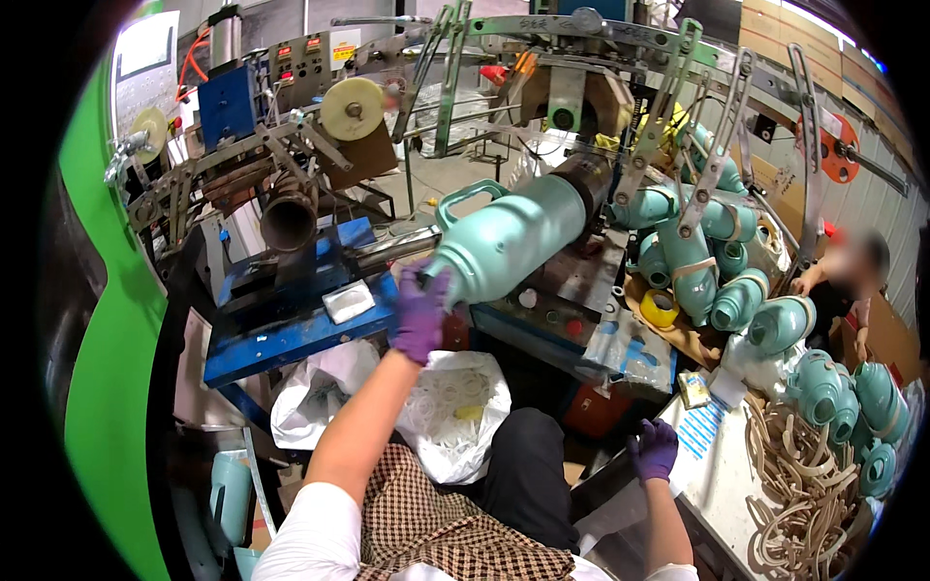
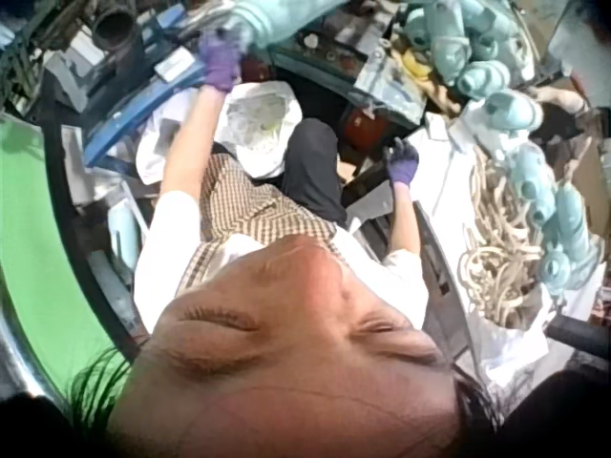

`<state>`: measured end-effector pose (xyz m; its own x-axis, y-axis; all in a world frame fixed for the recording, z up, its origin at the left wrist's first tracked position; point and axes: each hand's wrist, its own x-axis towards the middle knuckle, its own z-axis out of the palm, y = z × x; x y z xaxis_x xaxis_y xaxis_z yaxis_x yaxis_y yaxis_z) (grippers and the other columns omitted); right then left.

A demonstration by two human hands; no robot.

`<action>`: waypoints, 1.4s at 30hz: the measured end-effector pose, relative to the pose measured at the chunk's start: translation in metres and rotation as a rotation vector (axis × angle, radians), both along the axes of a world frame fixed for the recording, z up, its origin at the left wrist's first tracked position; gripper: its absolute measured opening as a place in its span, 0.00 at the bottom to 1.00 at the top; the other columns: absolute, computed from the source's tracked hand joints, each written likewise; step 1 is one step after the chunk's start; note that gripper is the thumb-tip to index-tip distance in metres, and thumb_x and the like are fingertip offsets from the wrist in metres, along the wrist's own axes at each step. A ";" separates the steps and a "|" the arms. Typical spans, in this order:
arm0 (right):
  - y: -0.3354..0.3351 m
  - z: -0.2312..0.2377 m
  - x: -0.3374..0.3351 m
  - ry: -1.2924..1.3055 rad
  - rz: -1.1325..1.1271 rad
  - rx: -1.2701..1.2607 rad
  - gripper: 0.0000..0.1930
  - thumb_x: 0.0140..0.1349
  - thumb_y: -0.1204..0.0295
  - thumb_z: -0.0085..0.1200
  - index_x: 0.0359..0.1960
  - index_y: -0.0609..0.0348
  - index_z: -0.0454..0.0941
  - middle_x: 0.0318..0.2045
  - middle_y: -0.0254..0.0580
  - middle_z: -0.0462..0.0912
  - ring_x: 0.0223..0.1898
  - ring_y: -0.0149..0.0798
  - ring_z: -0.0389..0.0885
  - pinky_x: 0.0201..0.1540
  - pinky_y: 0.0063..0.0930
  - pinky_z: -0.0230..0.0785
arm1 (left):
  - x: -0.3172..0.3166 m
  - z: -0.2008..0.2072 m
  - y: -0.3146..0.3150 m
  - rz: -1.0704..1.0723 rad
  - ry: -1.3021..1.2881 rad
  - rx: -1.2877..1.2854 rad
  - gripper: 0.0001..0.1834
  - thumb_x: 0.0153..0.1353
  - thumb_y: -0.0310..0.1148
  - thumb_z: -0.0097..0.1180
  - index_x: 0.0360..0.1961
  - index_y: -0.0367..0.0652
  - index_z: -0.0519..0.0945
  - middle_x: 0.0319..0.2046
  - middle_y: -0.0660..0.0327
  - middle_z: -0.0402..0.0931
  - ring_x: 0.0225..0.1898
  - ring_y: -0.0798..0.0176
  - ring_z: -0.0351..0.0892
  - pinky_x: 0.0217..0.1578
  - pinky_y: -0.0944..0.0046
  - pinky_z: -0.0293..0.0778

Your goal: The person assembles light blue plastic garden sprayers by hand. They pick up a sprayer body, insert a white plastic handle into the top opening, and then place the completed unit onto a nearby table. This repetitive process is performed continuously throughout the clip.

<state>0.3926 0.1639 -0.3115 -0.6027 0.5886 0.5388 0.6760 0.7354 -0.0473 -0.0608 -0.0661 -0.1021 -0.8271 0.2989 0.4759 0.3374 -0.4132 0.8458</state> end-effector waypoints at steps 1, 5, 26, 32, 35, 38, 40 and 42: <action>0.003 0.001 0.008 -0.029 -0.027 0.001 0.27 0.54 0.52 0.60 0.54 0.47 0.72 0.52 0.43 0.72 0.58 0.48 0.67 0.63 0.45 0.57 | 0.033 0.012 0.032 -0.062 -0.150 0.114 0.26 0.60 0.34 0.68 0.55 0.43 0.69 0.45 0.59 0.74 0.40 0.66 0.78 0.36 0.64 0.82; -0.004 0.010 0.013 -0.078 -0.054 -0.042 0.28 0.52 0.50 0.61 0.53 0.45 0.72 0.52 0.43 0.71 0.59 0.48 0.67 0.63 0.45 0.57 | 0.045 0.027 0.128 0.016 0.164 -0.067 0.34 0.51 0.41 0.74 0.54 0.37 0.71 0.53 0.49 0.66 0.58 0.53 0.63 0.61 0.55 0.62; 0.001 0.002 0.006 -0.097 0.044 -0.048 0.29 0.54 0.57 0.61 0.59 0.45 0.72 0.57 0.47 0.72 0.63 0.50 0.66 0.69 0.46 0.55 | 0.026 0.054 0.054 -0.367 0.306 -0.251 0.22 0.75 0.44 0.49 0.58 0.38 0.71 0.49 0.59 0.77 0.46 0.68 0.76 0.48 0.66 0.74; 0.007 -0.009 0.007 0.605 0.297 -0.781 0.33 0.53 0.88 0.60 0.63 0.63 0.67 0.59 0.50 0.77 0.60 0.44 0.76 0.61 0.39 0.72 | 0.097 -0.160 -0.269 -0.251 -0.602 -0.057 0.24 0.76 0.45 0.44 0.59 0.34 0.73 0.48 0.52 0.79 0.49 0.57 0.81 0.54 0.56 0.77; 0.074 -0.035 0.059 0.166 0.456 0.067 0.24 0.68 0.56 0.53 0.59 0.60 0.77 0.57 0.55 0.78 0.58 0.54 0.76 0.63 0.48 0.66 | 0.178 -0.323 -0.436 0.459 -0.614 -0.610 0.11 0.71 0.36 0.50 0.46 0.39 0.76 0.41 0.55 0.79 0.43 0.59 0.79 0.44 0.58 0.77; -0.063 0.081 -0.048 0.296 0.500 0.395 0.18 0.69 0.53 0.57 0.40 0.57 0.85 0.39 0.42 0.85 0.41 0.48 0.82 0.45 0.46 0.74 | 0.291 -0.381 -0.592 0.878 -0.715 -0.991 0.10 0.67 0.37 0.53 0.37 0.41 0.78 0.33 0.56 0.79 0.35 0.57 0.78 0.38 0.58 0.76; -0.105 0.109 -0.103 0.358 0.686 0.169 0.17 0.68 0.54 0.57 0.42 0.56 0.85 0.42 0.40 0.85 0.44 0.48 0.82 0.50 0.49 0.73 | 0.331 -0.389 -0.630 1.211 -1.077 -0.410 0.10 0.66 0.36 0.54 0.38 0.40 0.78 0.32 0.55 0.78 0.35 0.57 0.78 0.37 0.60 0.76; -0.095 0.107 -0.129 0.193 0.884 0.124 0.20 0.69 0.54 0.54 0.50 0.57 0.81 0.51 0.46 0.81 0.52 0.52 0.78 0.59 0.52 0.68 | 0.330 -0.373 -0.625 1.399 -0.713 -0.697 0.12 0.66 0.34 0.54 0.45 0.37 0.78 0.37 0.51 0.80 0.41 0.49 0.79 0.47 0.54 0.76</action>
<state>0.2639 0.0688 -0.2046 -0.6995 -0.1137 0.7055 -0.1477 0.9889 0.0129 0.2695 -0.6907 -0.4752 -0.5931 -0.8046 0.0300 -0.4005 0.3272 0.8559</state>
